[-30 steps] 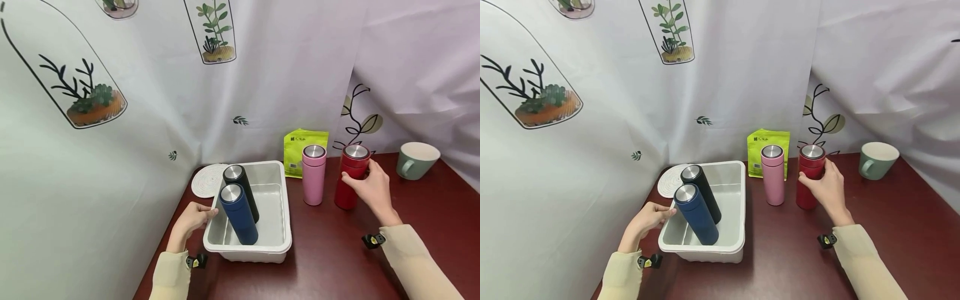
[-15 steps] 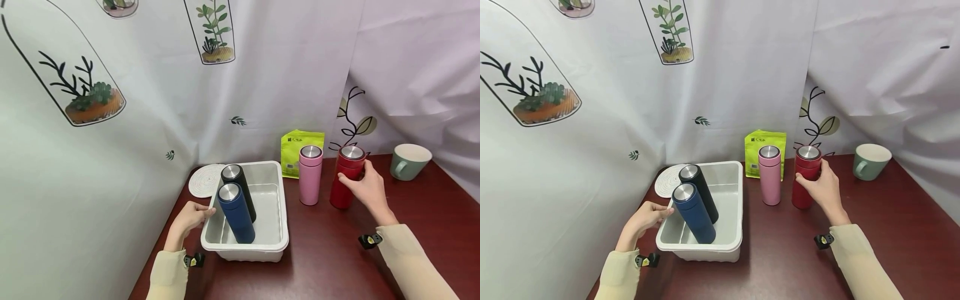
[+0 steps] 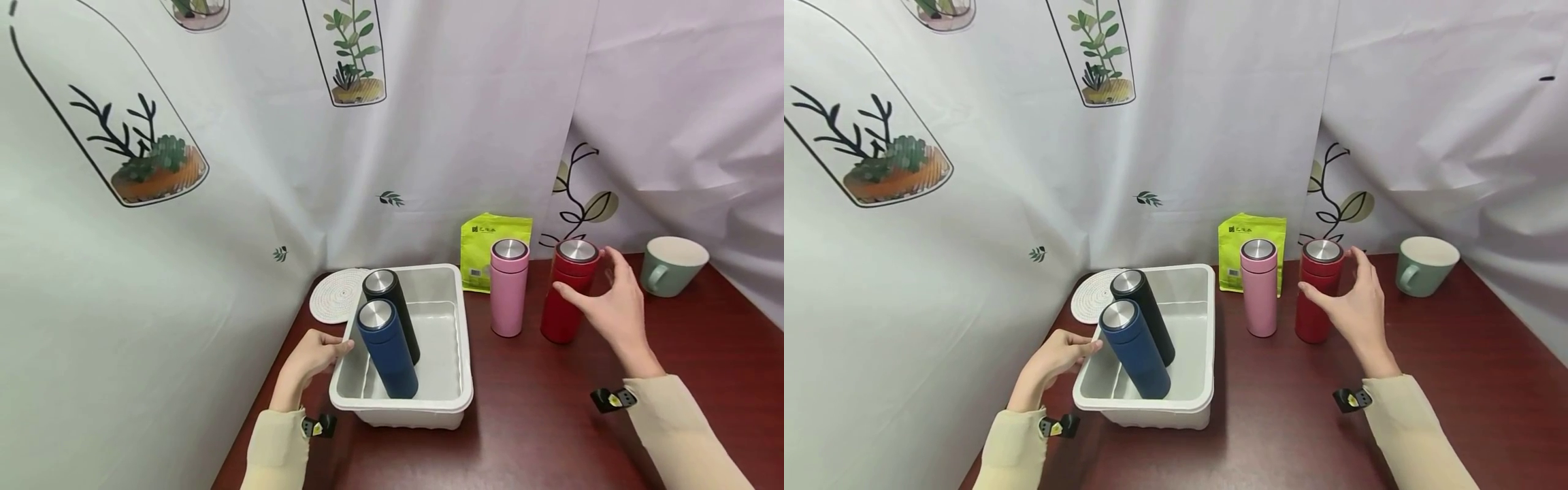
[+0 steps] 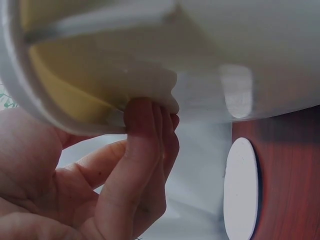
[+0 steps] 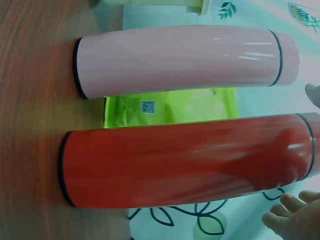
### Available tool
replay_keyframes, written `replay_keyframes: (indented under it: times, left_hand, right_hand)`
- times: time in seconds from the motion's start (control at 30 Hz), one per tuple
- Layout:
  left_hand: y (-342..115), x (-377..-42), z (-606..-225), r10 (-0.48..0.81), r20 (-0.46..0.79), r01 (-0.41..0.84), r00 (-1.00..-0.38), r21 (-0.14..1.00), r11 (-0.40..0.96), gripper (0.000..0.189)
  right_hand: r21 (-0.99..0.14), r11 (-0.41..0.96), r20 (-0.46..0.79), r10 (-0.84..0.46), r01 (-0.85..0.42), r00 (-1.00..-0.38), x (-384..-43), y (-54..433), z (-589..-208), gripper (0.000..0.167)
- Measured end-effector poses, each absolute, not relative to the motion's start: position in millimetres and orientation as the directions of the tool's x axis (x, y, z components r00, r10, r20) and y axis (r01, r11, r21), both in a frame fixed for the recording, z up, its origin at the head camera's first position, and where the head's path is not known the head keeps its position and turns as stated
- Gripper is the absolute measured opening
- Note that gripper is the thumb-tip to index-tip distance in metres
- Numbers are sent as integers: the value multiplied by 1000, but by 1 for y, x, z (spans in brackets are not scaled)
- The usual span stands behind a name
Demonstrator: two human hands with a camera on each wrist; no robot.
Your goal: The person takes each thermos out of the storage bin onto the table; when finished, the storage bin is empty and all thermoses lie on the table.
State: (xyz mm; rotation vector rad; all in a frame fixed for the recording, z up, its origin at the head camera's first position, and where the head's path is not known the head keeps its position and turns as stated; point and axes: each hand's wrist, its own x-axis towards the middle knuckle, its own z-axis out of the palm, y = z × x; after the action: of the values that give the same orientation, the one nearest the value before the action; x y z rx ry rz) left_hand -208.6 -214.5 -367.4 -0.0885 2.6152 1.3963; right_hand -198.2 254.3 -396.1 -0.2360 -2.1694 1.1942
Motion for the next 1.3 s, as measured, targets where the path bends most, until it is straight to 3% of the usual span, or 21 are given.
replay_keyframes:
  times: [0.9,1.3]
  left_hand:
    - [-211,-209,-366,9,-171,-131,-985,785,605,26]
    - [-211,-210,-368,4,-170,-134,-985,789,600,27]
  right_hand:
    - [-763,516,638,511,-389,-575,-181,223,-363,83]
    - [-750,450,660,466,-484,-590,-180,196,-366,82]
